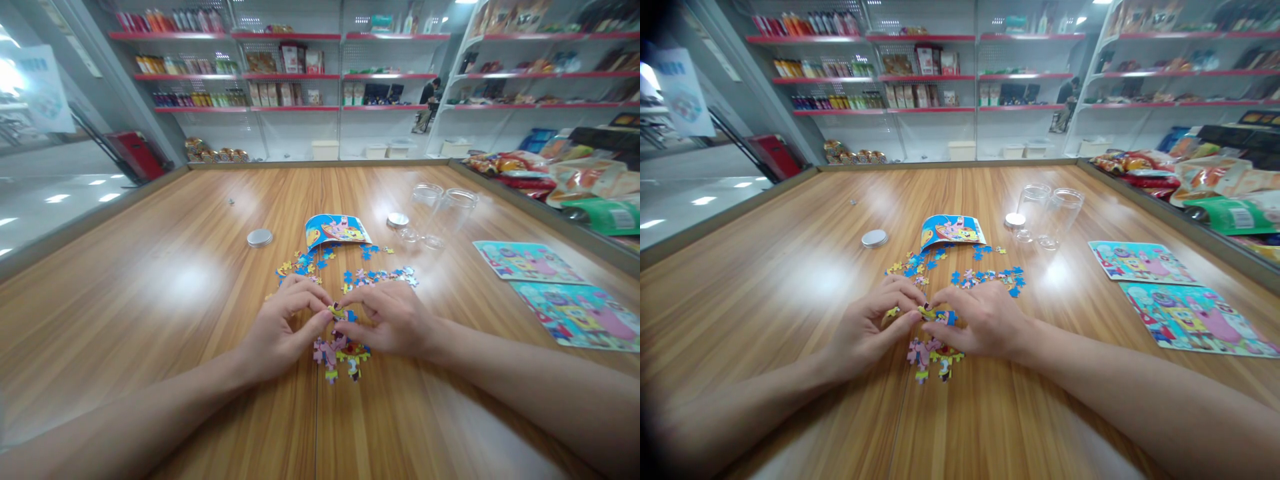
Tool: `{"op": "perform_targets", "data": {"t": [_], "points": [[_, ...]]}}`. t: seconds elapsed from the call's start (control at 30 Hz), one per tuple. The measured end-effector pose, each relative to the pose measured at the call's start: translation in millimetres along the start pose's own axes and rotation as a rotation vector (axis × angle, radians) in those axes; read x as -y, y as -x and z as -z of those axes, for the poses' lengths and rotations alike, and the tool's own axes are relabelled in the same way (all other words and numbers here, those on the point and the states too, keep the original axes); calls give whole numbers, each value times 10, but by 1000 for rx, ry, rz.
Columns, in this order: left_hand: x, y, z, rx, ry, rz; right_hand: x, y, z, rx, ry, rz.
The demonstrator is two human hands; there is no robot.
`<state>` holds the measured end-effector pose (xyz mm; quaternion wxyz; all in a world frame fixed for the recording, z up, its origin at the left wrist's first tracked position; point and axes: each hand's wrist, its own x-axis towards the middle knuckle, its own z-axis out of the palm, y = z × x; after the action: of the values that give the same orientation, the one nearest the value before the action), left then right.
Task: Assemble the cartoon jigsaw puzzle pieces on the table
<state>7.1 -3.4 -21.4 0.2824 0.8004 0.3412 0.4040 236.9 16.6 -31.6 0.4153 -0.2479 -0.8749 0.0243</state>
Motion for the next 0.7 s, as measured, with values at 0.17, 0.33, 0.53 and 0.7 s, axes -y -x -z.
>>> {"op": "perform_targets", "data": {"t": [0.17,0.33,0.53,0.7], "points": [[-42,0,27,75,2,-55,25,-7,23,83,-201,-31],[-32,-34,124,260,-57,-188,44,-13,93,321,-463,-1],[48,-65,176,479,-172,-297,108,-23,118,507,-304,58],[33,-77,174,538,-161,-283,129,-16,119,590,-165,79]]}}
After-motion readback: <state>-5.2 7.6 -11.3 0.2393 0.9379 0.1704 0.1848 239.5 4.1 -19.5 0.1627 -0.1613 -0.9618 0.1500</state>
